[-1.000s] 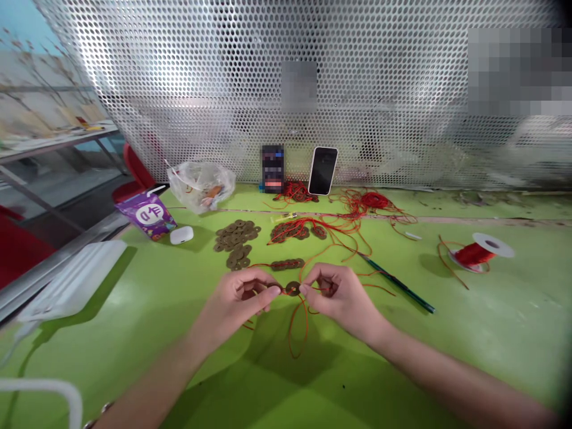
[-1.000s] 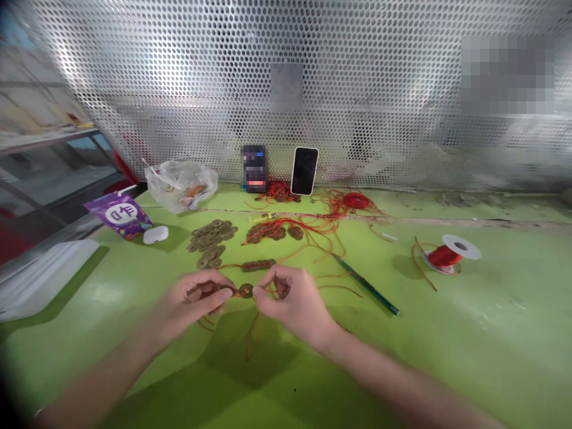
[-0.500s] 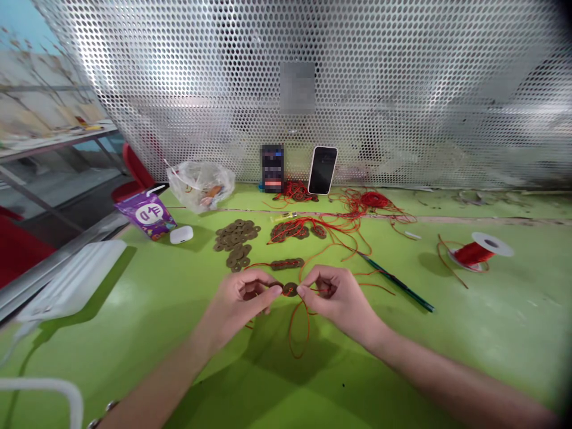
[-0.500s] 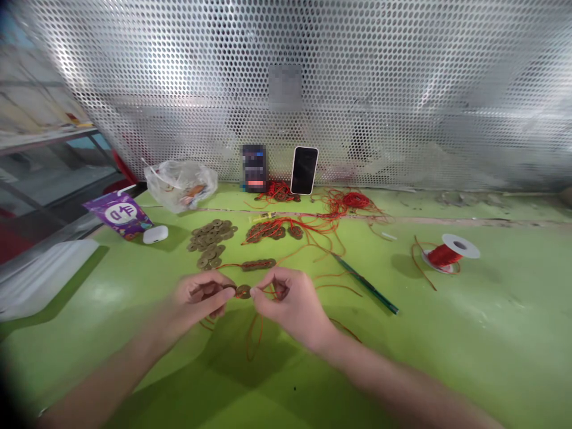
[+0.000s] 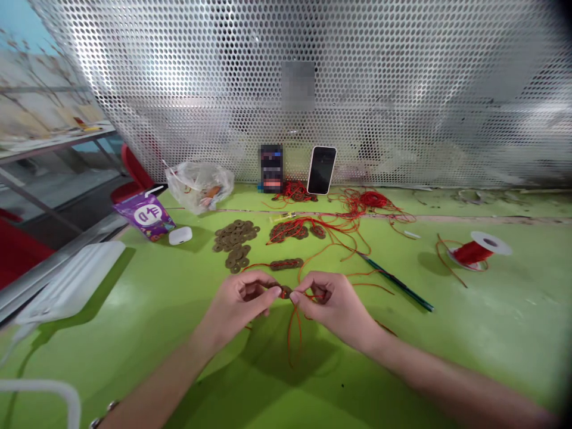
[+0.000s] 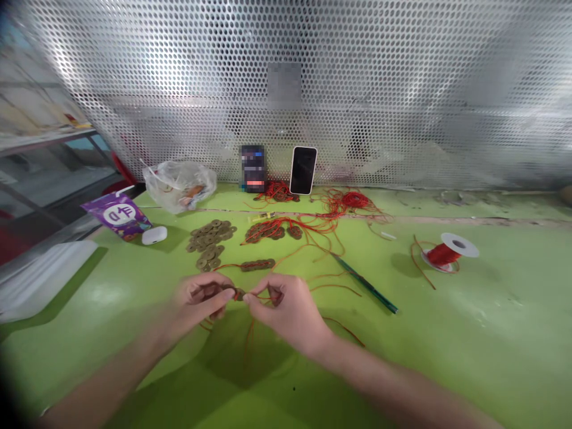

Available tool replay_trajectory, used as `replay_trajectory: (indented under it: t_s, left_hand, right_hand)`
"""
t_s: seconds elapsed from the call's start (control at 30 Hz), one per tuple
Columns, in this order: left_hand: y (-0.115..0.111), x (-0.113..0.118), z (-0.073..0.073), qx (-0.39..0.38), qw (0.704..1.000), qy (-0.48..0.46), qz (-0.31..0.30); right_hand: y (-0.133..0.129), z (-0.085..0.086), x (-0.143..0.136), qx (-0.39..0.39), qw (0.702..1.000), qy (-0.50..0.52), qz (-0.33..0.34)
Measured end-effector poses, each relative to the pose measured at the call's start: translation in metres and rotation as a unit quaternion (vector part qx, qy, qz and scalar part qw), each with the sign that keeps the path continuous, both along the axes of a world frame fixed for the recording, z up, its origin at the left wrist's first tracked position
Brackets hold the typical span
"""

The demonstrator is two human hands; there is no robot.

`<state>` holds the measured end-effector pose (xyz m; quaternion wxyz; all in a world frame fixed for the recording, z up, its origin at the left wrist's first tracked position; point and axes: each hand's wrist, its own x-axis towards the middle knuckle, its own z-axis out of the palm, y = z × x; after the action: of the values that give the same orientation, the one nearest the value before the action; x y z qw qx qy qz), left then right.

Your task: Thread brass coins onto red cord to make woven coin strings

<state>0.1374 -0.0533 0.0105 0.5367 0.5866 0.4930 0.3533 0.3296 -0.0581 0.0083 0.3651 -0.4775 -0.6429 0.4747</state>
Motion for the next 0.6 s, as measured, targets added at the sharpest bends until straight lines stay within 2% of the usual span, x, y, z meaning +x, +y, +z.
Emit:
replay_trajectory:
  t_s: [0.27, 0.43, 0.5, 0.6]
  left_hand:
    - [0.007, -0.007, 0.017, 0.026, 0.999, -0.013, 0.026]
    - [0.01, -0.013, 0.02, 0.051, 0.996, -0.048, 0.057]
    - [0.012, -0.015, 0.019, 0.062, 0.993, -0.062, 0.08]
    - [0.015, -0.017, 0.019, 0.078, 0.986, -0.086, 0.118]
  right_hand:
    - [0.005, 0.012, 0.01, 0.025, 0.999, 0.029, 0.006]
    - [0.003, 0.022, 0.016, 0.067, 0.997, 0.043, 0.012]
    - [-0.004, 0.027, 0.015, 0.092, 0.995, 0.029, 0.038]
    - [-0.019, 0.036, 0.012, 0.143, 0.979, 0.014, 0.143]
